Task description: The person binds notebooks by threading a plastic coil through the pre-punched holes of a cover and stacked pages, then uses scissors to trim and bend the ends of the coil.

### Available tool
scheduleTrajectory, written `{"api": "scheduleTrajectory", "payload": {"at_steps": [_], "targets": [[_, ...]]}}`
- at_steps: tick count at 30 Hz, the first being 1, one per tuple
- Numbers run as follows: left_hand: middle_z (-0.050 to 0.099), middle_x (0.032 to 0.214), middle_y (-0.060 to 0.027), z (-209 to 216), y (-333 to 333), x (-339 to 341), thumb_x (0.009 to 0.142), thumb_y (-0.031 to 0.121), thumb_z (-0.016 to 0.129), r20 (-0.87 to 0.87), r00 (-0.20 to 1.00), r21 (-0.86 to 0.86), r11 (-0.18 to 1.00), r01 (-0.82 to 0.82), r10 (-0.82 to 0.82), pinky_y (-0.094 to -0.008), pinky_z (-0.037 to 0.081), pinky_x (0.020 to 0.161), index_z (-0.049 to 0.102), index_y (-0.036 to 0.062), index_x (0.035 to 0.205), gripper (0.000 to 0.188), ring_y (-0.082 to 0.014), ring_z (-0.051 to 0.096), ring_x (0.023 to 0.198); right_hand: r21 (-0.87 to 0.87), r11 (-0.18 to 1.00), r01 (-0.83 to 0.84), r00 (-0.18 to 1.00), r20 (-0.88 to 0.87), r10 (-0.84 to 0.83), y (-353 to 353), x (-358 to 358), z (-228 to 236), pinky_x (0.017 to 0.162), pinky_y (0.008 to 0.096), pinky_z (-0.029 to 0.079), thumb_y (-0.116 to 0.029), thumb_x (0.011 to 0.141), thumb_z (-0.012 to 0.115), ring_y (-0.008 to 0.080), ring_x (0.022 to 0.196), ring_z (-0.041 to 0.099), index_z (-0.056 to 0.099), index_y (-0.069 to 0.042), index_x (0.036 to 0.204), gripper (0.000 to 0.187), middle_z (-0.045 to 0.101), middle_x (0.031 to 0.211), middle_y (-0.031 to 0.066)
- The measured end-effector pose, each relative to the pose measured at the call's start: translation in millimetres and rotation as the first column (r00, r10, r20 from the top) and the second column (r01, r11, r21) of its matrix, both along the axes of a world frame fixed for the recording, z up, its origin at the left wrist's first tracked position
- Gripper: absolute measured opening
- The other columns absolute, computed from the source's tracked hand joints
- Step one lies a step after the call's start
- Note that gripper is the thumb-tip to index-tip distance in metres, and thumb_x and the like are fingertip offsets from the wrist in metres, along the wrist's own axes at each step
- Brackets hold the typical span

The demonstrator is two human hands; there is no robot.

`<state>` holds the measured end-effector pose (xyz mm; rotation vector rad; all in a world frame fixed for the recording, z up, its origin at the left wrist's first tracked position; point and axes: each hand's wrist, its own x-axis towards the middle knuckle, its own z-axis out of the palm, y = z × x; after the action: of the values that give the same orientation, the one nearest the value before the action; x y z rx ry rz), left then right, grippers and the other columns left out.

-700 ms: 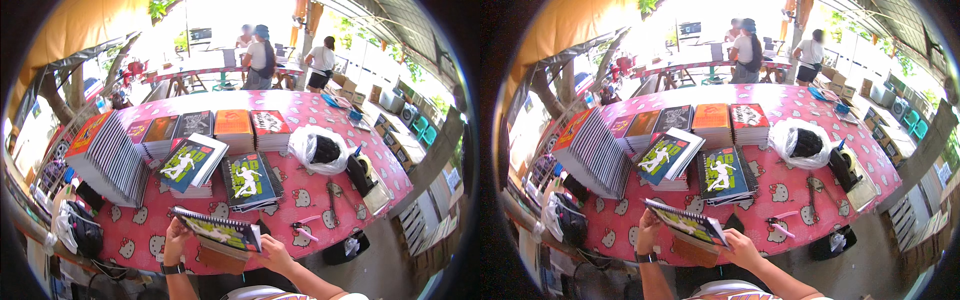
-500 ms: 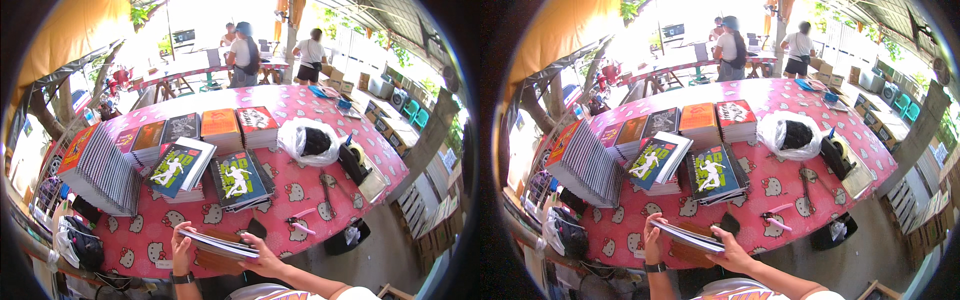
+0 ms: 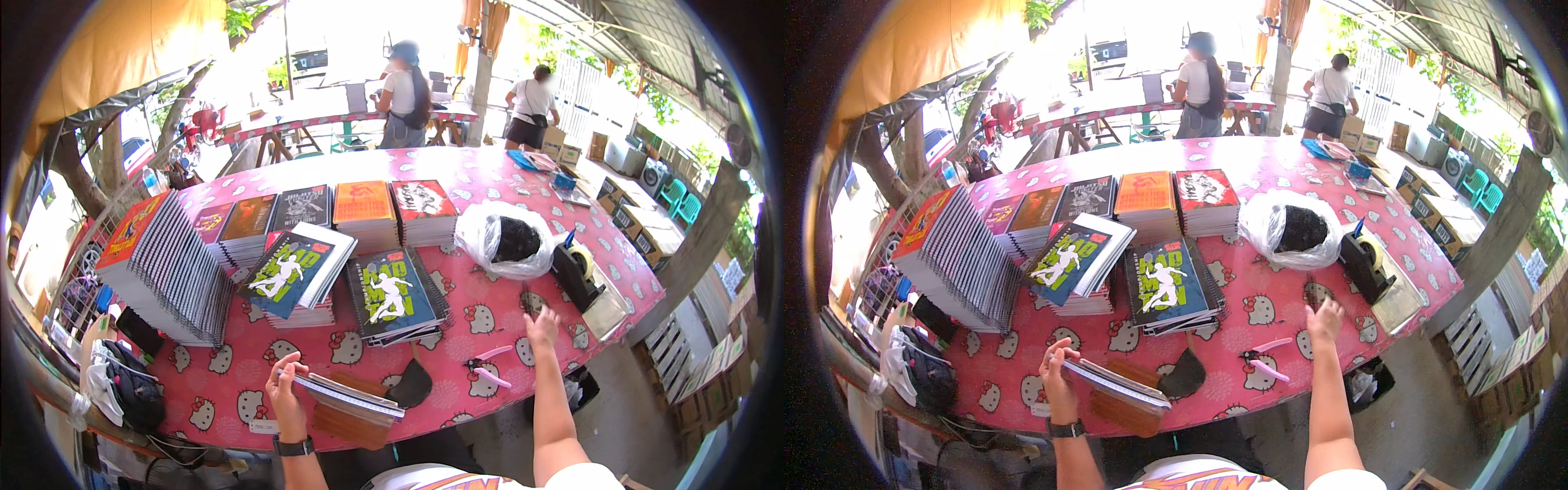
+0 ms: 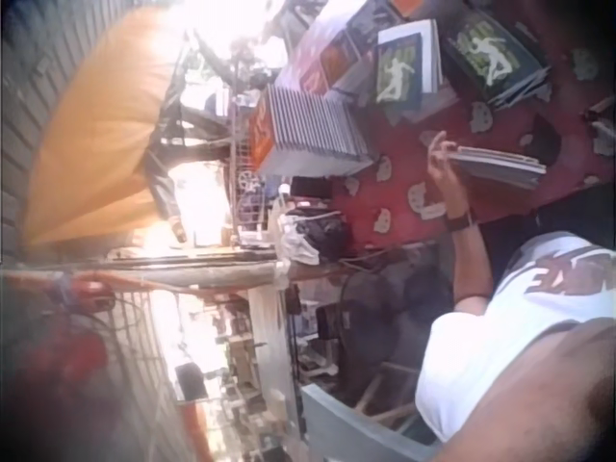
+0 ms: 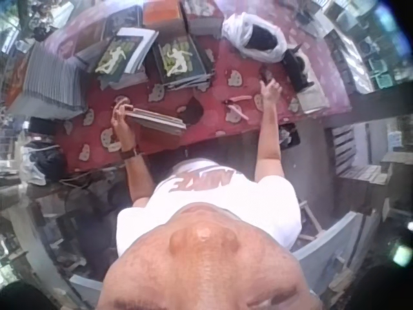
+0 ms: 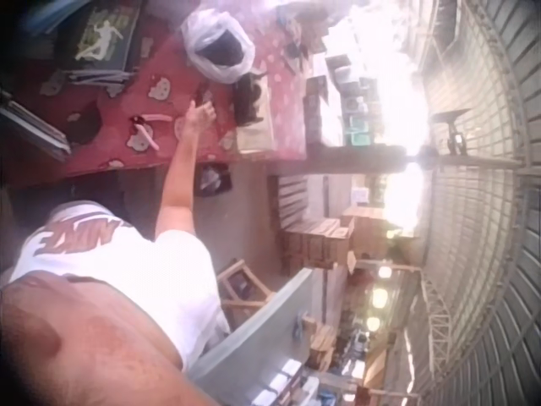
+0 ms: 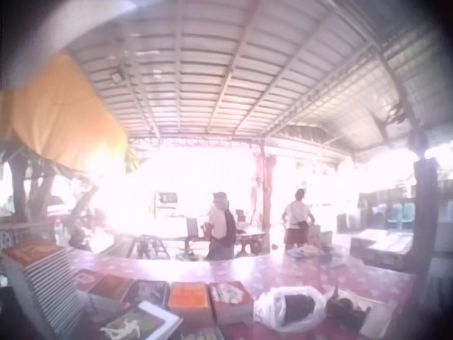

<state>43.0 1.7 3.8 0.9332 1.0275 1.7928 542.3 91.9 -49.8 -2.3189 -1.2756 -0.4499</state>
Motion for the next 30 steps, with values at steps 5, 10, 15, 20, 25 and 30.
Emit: {"api": "scheduleTrajectory", "payload": {"at_steps": [5, 10, 15, 20, 25, 30], "targets": [[0.057, 0.11, -0.0106, 3.6, -8.0, -3.5, 0.091, 0.028, 0.051, -0.385, 0.872, 0.054, 0.951, -0.305, 0.302, -0.0344, 0.035, 0.092, 0.054, 0.0015, 0.119, 0.039, -0.021, 0.051, 0.101, -0.017, 0.975, -0.222, 0.958, -0.189, 0.215, 5.2, 5.5, -8.2, 0.079, 0.0405, 0.047, -0.022, 0.075, 0.068, 0.034, 0.089, 0.059, 0.063, 0.0, 0.086, 0.025, 0.061, 0.09, 0.0194], [0.046, 0.127, -0.0106, 54.6, -53.3, 58.5, 0.079, 0.054, 0.058, -0.946, 0.138, 0.29, 0.956, -0.04, 0.292, -0.0527, 0.006, 0.109, 0.04, 0.0071, 0.134, 0.074, -0.0315, 0.033, 0.127, 0.042, 0.984, -0.174, 0.981, -0.076, 0.177, 8.4, 7.7, -3.3, 0.075, 0.041, 0.048, -0.018, 0.076, 0.066, 0.0334, 0.083, 0.061, 0.062, 0.0, 0.083, 0.02, 0.062, 0.085, 0.0176], [0.049, 0.077, -0.0015, 40.3, -54.8, 87.6, 0.074, 0.044, 0.066, -0.967, 0.248, 0.081, 0.99, 0.116, 0.051, -0.0541, 0.003, 0.11, 0.048, 0.0123, 0.127, 0.064, -0.0173, 0.052, 0.086, 0.009, 0.985, -0.17, 0.982, -0.084, 0.17, 8.0, -1.8, 16.0, 0.077, 0.0416, 0.048, -0.018, 0.077, 0.064, 0.0331, 0.085, 0.061, 0.063, -0.001, 0.081, 0.017, 0.062, 0.085, 0.0181], [0.053, 0.086, -0.003, 31.4, -49.7, 99.5, 0.073, 0.03, 0.066, -0.97, 0.139, 0.217, 0.97, 0.108, 0.201, -0.057, 0.006, 0.108, 0.061, 0.0127, 0.106, 0.038, -0.0209, 0.051, 0.095, 0.052, 0.978, -0.203, 0.948, -0.241, 0.21, 0.3, -10.0, 38.8, 0.077, 0.0453, 0.047, -0.009, 0.075, 0.055, 0.0365, 0.086, 0.06, 0.056, -0.002, 0.099, 0.024, 0.062, 0.087, 0.0203], [0.056, 0.091, -0.0021, 34.5, -46.4, 99.2, 0.077, 0.032, 0.064, -0.974, 0.126, 0.205, 0.969, 0.136, 0.188, -0.0527, 0.012, 0.108, 0.059, 0.0127, 0.11, 0.039, -0.0215, 0.052, 0.099, 0.369, 0.79, -0.489, 0.784, -0.21, 0.584, -41.5, -73.0, 102.1, 0.066, 0.0345, 0.045, 0.001, 0.078, 0.048, 0.0226, 0.066, 0.052, 0.049, -0.004, 0.114, 0.036, 0.052, 0.073, 0.0088], [0.06, 0.088, -0.0028, 37.0, -41.6, 54.1, 0.075, 0.015, 0.067, -0.926, 0.368, 0.226, 0.899, 0.374, 0.08, -0.0412, 0.041, 0.089, 0.064, 0.0117, 0.1, 0.025, -0.0199, 0.058, 0.084, 0.289, 0.417, -0.862, 0.076, -0.74, 0.669, -93.9, -167.0, 118.3, 0.065, 0.029, 0.043, 0.0, 0.089, 0.044, 0.0137, 0.071, 0.05, 0.042, -0.008, 0.126, 0.038, 0.049, 0.077, 0.0046]]}}
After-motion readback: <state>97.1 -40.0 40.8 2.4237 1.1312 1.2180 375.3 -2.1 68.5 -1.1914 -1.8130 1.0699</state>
